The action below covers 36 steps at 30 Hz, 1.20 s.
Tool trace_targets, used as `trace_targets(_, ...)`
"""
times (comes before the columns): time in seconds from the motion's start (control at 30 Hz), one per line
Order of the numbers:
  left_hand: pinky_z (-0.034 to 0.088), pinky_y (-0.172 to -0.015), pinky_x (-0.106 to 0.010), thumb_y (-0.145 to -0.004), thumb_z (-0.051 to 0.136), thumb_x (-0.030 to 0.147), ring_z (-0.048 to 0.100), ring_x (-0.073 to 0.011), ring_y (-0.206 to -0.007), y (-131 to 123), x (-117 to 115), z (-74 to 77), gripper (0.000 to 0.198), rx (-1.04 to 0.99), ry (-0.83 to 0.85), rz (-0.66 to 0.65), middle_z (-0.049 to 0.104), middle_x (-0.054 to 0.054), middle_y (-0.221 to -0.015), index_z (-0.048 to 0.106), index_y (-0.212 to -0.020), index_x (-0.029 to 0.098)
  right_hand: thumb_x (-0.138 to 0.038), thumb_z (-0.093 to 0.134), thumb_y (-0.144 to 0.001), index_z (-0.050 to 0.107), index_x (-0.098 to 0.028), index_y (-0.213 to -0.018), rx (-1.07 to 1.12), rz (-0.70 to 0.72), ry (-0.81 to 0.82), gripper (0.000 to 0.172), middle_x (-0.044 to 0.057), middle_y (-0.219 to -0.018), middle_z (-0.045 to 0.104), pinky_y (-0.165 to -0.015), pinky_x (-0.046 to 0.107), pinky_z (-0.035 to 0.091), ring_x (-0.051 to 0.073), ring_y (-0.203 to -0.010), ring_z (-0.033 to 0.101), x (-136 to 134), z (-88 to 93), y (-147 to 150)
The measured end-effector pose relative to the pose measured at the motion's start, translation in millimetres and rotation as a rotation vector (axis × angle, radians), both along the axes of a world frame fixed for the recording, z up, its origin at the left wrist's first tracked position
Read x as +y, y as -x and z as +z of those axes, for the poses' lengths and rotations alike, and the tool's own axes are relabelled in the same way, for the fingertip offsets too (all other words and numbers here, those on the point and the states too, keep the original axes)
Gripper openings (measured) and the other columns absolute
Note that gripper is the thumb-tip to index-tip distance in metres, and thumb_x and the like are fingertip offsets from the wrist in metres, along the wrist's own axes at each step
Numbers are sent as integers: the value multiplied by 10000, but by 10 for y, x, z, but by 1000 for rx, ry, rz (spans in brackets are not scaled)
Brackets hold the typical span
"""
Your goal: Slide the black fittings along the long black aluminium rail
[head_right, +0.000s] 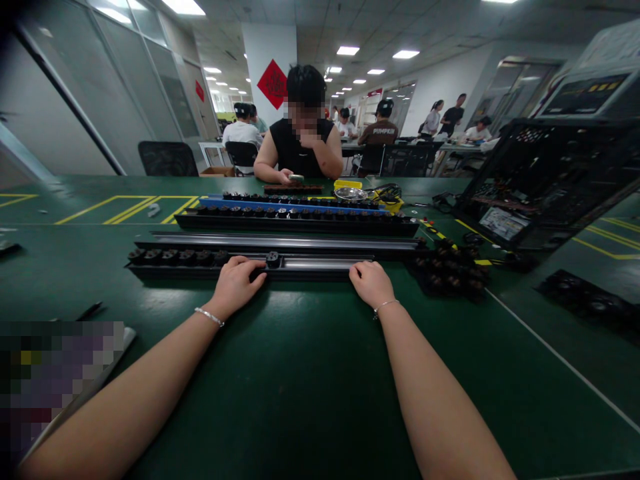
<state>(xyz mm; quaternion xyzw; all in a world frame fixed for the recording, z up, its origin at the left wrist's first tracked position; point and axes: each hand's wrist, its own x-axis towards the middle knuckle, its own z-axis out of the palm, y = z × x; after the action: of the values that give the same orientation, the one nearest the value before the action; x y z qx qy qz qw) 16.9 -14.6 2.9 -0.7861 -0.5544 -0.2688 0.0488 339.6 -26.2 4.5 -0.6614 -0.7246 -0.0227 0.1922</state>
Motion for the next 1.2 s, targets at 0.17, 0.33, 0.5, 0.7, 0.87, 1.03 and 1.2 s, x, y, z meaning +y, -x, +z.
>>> trace_targets(0.17, 367, -931, -403, -825, 511, 360, 498, -250, -1093, -3, -4, -3, 319, 13, 24, -24, 688, -58, -1046, 638, -1084, 223, -320, 341, -904, 669, -189, -818, 12, -3, 9, 363, 59, -907, 671, -772, 290, 351, 182, -815, 518, -11, 18, 11)
trace_targets(0.33, 352, -937, -402, -824, 510, 361, 484, -248, -1117, 2, -11, 0, 326, 33, 31, -44, 678, -62, -1072, 627, -1094, 222, -327, 331, -904, 665, -189, -817, 12, 1, 30, 372, 57, -891, 669, -761, 295, 351, 184, -804, 511, -3, 18, 3)
trace_targets(0.5, 351, -929, -412, -819, 514, 354, 480, -251, -1130, -3, -17, 4, 326, 42, 32, -52, 673, -57, -1088, 618, -1102, 231, -324, 338, -902, 669, -189, -811, 14, -2, 28, 368, 62, -886, 667, -745, 293, 349, 181, -804, 514, -3, 19, 3)
trace_targets(0.7, 366, -910, -437, -814, 517, 347, 486, -265, -1125, -7, -25, 12, 329, 48, 26, -71, 669, -59, -1092, 608, -1111, 239, -313, 352, -898, 676, -184, -823, 6, -4, 22, 356, 62, -891, 669, -753, 286, 346, 178, -812, 517, 3, 10, -2)
trace_targets(0.87, 360, -920, -443, -814, 514, 331, 477, -260, -1139, -13, -34, 26, 335, 66, 41, -84, 661, -44, -1119, 590, -1130, 248, -318, 346, -896, 675, -184, -817, 11, -2, 21, 364, 60, -881, 668, -756, 287, 345, 182, -802, 509, 7, -1, -7)
trace_targets(1.03, 346, -922, -452, -813, 510, 332, 464, -268, -1151, -29, -48, 36, 350, 78, 47, -100, 658, -35, -1138, 575, -1148, 252, -311, 344, -895, 673, -186, -811, 11, 1, 4, 362, 62, -882, 667, -759, 288, 349, 181, -799, 507, -1, -4, -3)
trace_targets(1.2, 322, -942, -459, -809, 507, 323, 450, -274, -1163, -41, -59, 35, 364, 81, 57, -118, 658, -30, -1142, 563, -1163, 264, -320, 341, -897, 670, -187, -800, 4, -4, 9, 367, 59, -868, 664, -739, 287, 349, 178, -782, 504, -1, 4, 1)
